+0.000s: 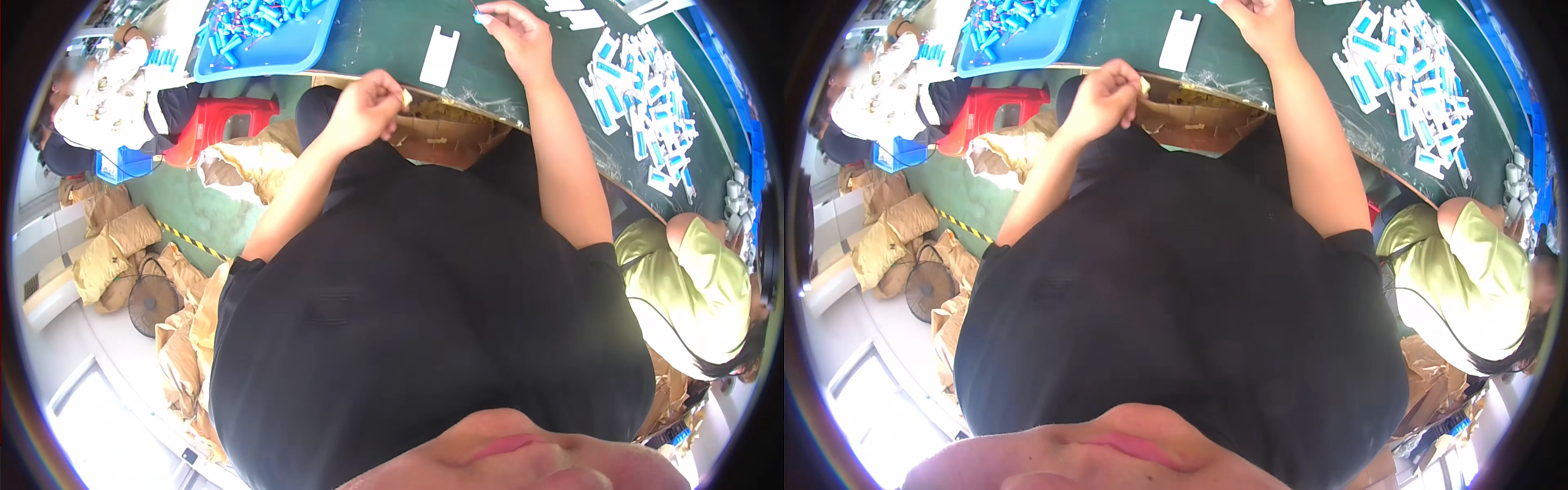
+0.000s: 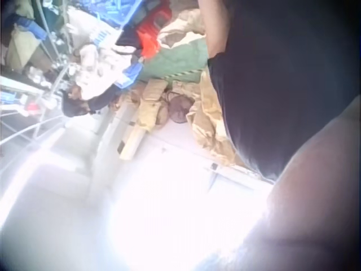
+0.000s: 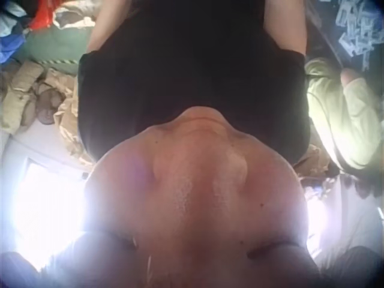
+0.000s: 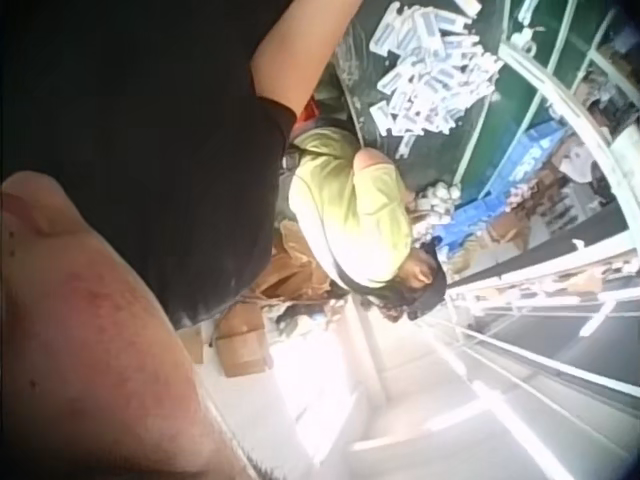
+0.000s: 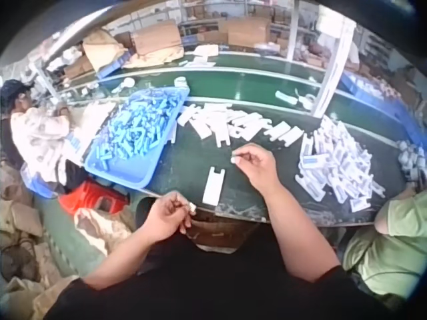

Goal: Assembling small blue plastic components into white holders on a factory production line.

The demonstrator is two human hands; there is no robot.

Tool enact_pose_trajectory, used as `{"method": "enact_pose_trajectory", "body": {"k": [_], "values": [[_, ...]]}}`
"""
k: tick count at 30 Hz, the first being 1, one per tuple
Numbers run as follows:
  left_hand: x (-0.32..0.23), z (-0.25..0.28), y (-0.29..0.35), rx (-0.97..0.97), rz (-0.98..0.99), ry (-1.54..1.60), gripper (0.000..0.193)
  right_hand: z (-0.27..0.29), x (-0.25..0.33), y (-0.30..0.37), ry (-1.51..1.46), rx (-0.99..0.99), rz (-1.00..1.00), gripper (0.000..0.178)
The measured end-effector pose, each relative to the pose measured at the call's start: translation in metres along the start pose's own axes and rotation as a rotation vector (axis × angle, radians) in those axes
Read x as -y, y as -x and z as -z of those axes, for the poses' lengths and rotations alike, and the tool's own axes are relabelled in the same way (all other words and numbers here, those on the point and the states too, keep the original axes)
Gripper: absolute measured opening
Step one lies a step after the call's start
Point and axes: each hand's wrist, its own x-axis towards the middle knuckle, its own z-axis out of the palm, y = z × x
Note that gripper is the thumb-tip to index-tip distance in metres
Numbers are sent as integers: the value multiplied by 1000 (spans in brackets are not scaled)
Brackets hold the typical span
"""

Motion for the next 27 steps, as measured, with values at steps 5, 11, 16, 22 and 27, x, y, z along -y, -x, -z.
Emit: {"method": "enact_pose_trajectory", "body": {"k": [5,11,16,22,27], "values": [[30,-26,-11,-156,-78,-100,2,-3,-19,-10,-619,133,303,10],[75,-25,-10,-48,-238,-590,32,-9,10,-3,200,4,113,8],[80,-30,-14,72,86,-288,44,-9,25,5,316,-28,106,8],[67,-17,-10,-21,-665,-951,37,-11,29,3,398,-35,132,10],[19,-35,12,-49,-746,-937,20,-11,30,2,429,-41,143,10]]}}
